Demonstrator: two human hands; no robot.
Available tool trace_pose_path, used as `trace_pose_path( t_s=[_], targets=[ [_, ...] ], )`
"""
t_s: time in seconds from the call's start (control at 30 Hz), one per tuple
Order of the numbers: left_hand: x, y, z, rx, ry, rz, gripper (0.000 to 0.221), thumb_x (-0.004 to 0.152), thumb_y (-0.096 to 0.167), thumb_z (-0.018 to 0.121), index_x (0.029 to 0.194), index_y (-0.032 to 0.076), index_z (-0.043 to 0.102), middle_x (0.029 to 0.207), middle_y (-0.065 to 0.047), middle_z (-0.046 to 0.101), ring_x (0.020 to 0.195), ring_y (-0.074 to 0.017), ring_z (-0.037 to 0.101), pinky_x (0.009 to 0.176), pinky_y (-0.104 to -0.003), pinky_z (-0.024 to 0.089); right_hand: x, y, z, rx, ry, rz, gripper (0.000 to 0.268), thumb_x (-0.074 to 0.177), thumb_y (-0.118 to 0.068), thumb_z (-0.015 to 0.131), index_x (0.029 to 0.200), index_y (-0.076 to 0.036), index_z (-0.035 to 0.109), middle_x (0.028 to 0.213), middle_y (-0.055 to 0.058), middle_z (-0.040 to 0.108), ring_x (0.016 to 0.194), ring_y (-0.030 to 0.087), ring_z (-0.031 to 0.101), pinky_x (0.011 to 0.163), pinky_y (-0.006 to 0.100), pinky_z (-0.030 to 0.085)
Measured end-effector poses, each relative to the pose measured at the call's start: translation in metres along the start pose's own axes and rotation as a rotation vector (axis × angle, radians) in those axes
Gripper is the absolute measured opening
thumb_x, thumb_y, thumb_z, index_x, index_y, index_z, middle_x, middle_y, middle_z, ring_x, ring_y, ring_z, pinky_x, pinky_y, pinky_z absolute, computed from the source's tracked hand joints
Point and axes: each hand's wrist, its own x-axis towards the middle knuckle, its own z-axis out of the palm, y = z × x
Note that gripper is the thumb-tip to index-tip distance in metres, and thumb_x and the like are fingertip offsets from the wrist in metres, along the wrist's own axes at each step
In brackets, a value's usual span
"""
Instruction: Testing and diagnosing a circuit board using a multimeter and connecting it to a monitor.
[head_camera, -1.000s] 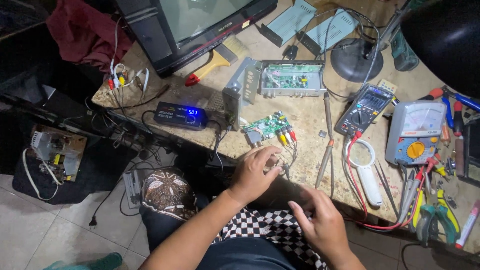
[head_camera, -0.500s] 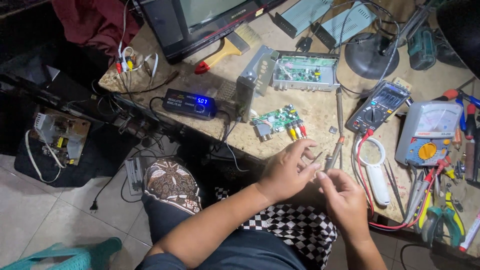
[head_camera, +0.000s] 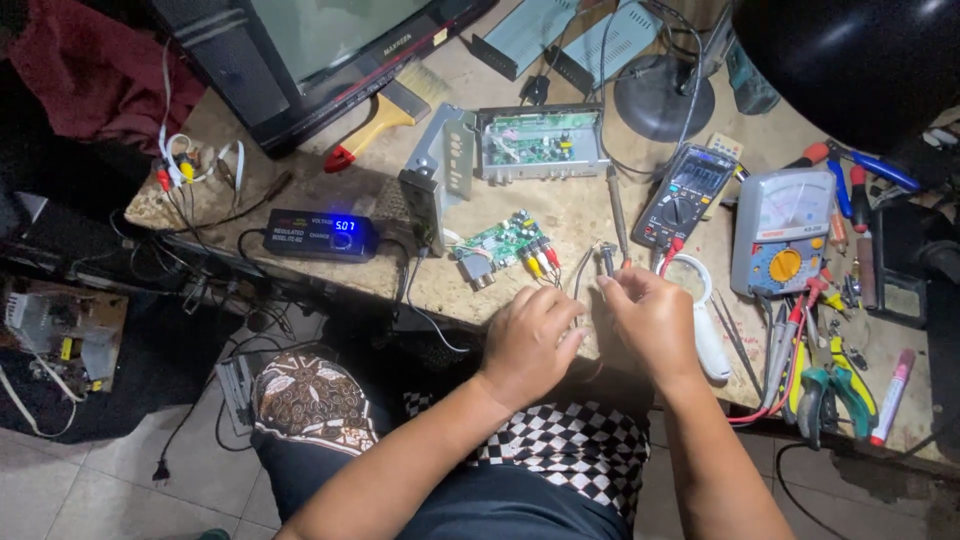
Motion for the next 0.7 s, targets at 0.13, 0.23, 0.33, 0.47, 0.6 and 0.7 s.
trace_pose_path(
  t_s=[0.13,0.23,0.33,0.47,0.6,0.7],
  targets=[
    [0.0,0.0,0.006,0.053,0.061,0.032,0.026,0.083,0.032,0.074,0.107,0.024,0.07,0.095,0.001,0.061,0.09,-0.0246,0.064,0.072,-0.038,0.055,0.001,-0.021,-0.003,-0.005,-0.024,0.051,0.026,0.088,-0.039,0.079,0.1,-0.016,0.081,0.078,0.011,0.077,0.081,0.032,0.075,0.077,0.043,0.057],
    [0.0,0.002,0.005,0.05,0.091,0.024,0.024,0.084,0.034,0.073,0.105,0.023,0.071,0.095,0.001,0.06,0.09,-0.0239,0.064,0.071,-0.037,0.055,0.006,-0.024,0.0,0.074,-0.036,0.087,0.026,0.087,-0.037,0.079,0.1,-0.014,0.08,0.075,0.009,0.075,0.076,0.028,0.075,0.078,0.043,0.057],
    [0.003,0.006,-0.001,0.048,0.086,0.023,0.022,0.086,0.034,0.071,0.104,0.022,0.071,0.094,0.002,0.061,0.09,-0.0236,0.065,0.07,-0.037,0.055,0.015,-0.018,0.002,0.115,-0.06,0.07,0.03,0.087,-0.03,0.079,0.108,-0.009,0.072,0.063,0.006,0.071,0.062,0.025,0.073,0.075,0.037,0.056],
    [-0.002,0.004,0.008,0.077,0.069,0.017,0.021,0.085,0.034,0.072,0.101,0.021,0.072,0.095,0.002,0.063,0.09,-0.0229,0.065,0.07,-0.036,0.055,0.013,-0.017,-0.001,-0.002,-0.106,0.027,0.029,0.088,-0.033,0.078,0.104,-0.014,0.063,0.056,0.001,0.071,0.064,0.023,0.074,0.074,0.032,0.054],
    [-0.006,0.004,0.014,0.086,0.077,0.026,0.022,0.085,0.034,0.07,0.102,0.02,0.071,0.096,0.001,0.062,0.091,-0.0241,0.063,0.07,-0.037,0.053,0.014,0.0,0.006,-0.104,-0.056,-0.061,0.024,0.087,-0.027,0.083,0.095,-0.009,0.07,0.07,0.006,0.073,0.059,0.022,0.072,0.069,0.036,0.055],
    [-0.008,0.004,0.016,0.076,0.084,0.039,0.021,0.085,0.034,0.07,0.1,0.019,0.071,0.096,0.001,0.062,0.093,-0.0242,0.063,0.072,-0.038,0.053,0.01,0.003,0.005,-0.141,-0.042,-0.111,0.027,0.082,-0.032,0.087,0.091,-0.011,0.072,0.075,0.007,0.074,0.076,0.032,0.073,0.072,0.041,0.055]
  ],
)
